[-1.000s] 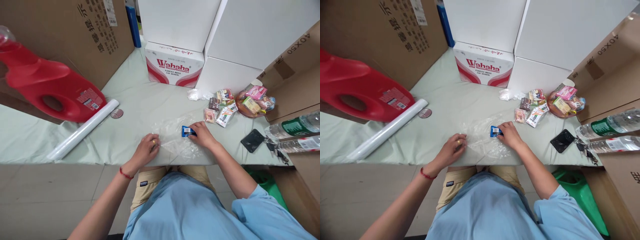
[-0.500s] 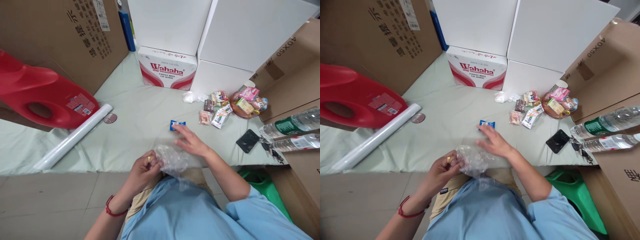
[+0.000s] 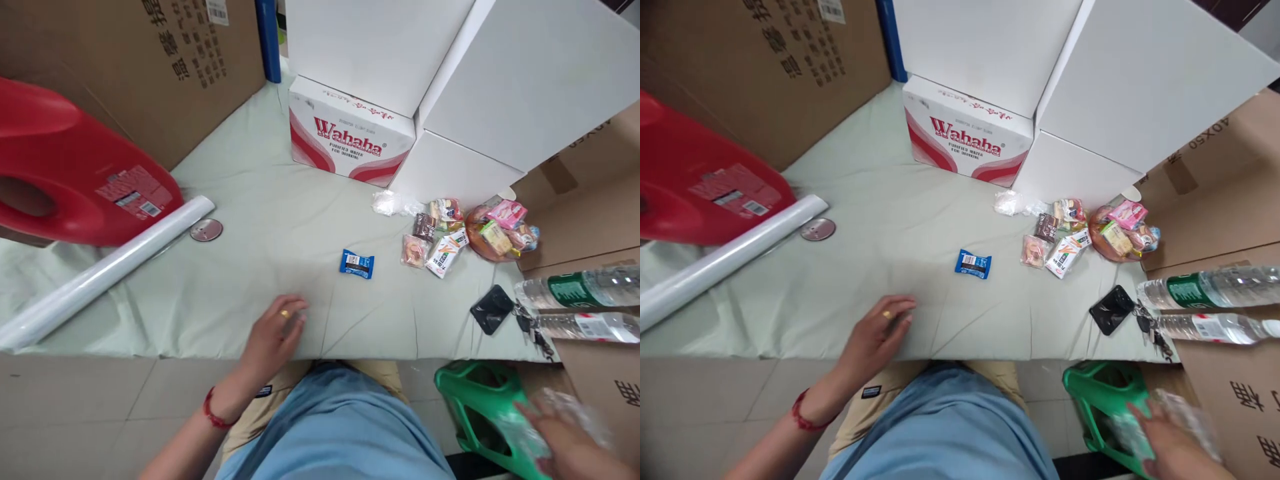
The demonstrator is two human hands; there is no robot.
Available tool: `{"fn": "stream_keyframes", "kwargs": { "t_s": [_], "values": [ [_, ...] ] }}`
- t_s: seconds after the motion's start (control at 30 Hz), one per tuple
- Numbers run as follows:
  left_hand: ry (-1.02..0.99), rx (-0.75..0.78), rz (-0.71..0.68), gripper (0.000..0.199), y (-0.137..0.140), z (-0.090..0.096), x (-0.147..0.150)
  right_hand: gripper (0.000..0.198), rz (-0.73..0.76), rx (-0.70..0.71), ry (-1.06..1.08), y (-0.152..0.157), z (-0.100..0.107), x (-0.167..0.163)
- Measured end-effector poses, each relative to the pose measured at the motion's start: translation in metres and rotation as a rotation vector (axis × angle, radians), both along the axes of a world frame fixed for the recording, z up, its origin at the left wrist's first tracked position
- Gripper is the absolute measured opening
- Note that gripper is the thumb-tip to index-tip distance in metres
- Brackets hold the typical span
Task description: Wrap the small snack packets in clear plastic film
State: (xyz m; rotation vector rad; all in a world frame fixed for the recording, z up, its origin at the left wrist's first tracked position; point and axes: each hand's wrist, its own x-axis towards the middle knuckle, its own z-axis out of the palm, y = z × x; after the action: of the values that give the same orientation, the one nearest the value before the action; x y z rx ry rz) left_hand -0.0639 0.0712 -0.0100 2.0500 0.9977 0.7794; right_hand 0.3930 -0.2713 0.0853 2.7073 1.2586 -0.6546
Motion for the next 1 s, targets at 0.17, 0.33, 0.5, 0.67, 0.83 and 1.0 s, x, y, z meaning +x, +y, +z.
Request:
{"fn": "stream_keyframes", "kwargs": {
  "t_s": [0.17, 0.33, 0.5, 0.67, 0.83, 1.0],
  "values": [
    [0.090, 0.261, 0.189, 0.013, 0.003, -0.023, -0.021, 0.055, 0.142, 0.045, 0.248, 0.105, 0.054, 0.020],
    [0.160, 0.496, 0.182, 0.014, -0.004, -0.030, -0.010, 0.032, 0.432, 0.201, 0.128, 0.325, 0.021, -0.018],
    [0.201, 0.556, 0.215, 0.018, -0.007, -0.030, -0.005, 0.022, 0.302, 0.488, -0.093, 0.478, -0.057, -0.061],
    [0.182, 0.553, 0.256, 0.019, -0.009, -0.028, -0.005, 0.018, 0.179, 0.606, -0.048, 0.508, -0.076, -0.067],
    [0.147, 0.562, 0.253, 0.019, -0.010, -0.030, -0.005, 0.016, -0.023, 0.905, 0.522, 0.447, -0.048, -0.054],
    [-0.023, 0.392, 0.258, 0.017, -0.010, -0.026, -0.006, 0.036, -0.247, 0.952, 1.036, 0.361, -0.027, -0.072]
  ]
}}
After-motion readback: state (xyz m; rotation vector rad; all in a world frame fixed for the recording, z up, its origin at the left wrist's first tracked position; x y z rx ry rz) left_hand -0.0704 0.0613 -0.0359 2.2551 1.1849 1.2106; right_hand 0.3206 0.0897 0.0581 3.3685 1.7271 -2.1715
